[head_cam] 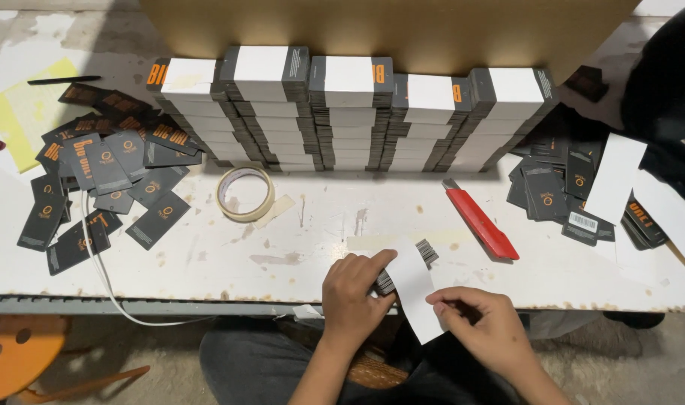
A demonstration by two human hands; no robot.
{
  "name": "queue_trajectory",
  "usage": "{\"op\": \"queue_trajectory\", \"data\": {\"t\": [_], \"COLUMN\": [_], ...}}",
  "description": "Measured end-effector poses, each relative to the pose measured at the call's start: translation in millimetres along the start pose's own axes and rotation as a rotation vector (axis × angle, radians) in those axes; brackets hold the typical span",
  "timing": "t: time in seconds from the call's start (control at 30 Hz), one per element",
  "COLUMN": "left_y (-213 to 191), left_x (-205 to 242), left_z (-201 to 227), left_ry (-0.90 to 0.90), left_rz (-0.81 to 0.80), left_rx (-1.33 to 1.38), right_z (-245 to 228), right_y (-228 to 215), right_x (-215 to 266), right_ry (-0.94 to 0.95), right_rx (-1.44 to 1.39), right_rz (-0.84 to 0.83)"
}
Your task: The person gathers small black rectangular items, aligns them into a stack, and uses a red utility knife to trim the edges. They then wrap the stack in a white paper sleeve and secure it with clear tape.
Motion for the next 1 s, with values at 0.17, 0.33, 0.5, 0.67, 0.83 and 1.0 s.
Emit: {"op": "queue_trajectory", "data": {"t": [0.17, 0.33, 0.5, 0.67, 0.83, 1.0], "left_y": [0.8, 1.2, -0.5, -2.6, -3.1, -5.4], "left_x": [0.5, 0.8, -1.7, -1.7, -3.1, -5.0], "left_z": [-0.1, 0.4, 2.0, 3.9, 4.2, 5.4], "left_ry": [0.015, 0.018, 0.005, 0.02, 0.013, 0.005], "left_rz": [0.001, -0.007, 0.003, 0.022, 0.022, 0.042], "left_rx": [0.005, 0.014, 0.007, 0.012, 0.01, -0.005], "right_z": [-29.5, -37.1, -24.1, -14.7, -13.8, -14.1], "right_y": [-15.1, -14.9, 1.5, 7.4, 9.1, 8.9], "right_x": [4.4, -7.8, -18.6, -22.0, -26.1, -28.1], "right_ry": [-0.104, -0.084, -0.142, -0.088, -0.105, -0.099], "right_rx": [0.277, 0.159, -0.107, -0.127, -0.163, -0.094], "right_rz": [0.18, 0.218, 0.076, 0.009, -0.016, 0.015]}}
Point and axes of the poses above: each hand's wrist, its own x-axis away from the middle knuckle, its own y-axis out of the palm, z = x × y, the point moved 9 cm from there along -x, towards the middle knuckle, and after that the axes turned 6 degrees about x, right-handed, at the moved point
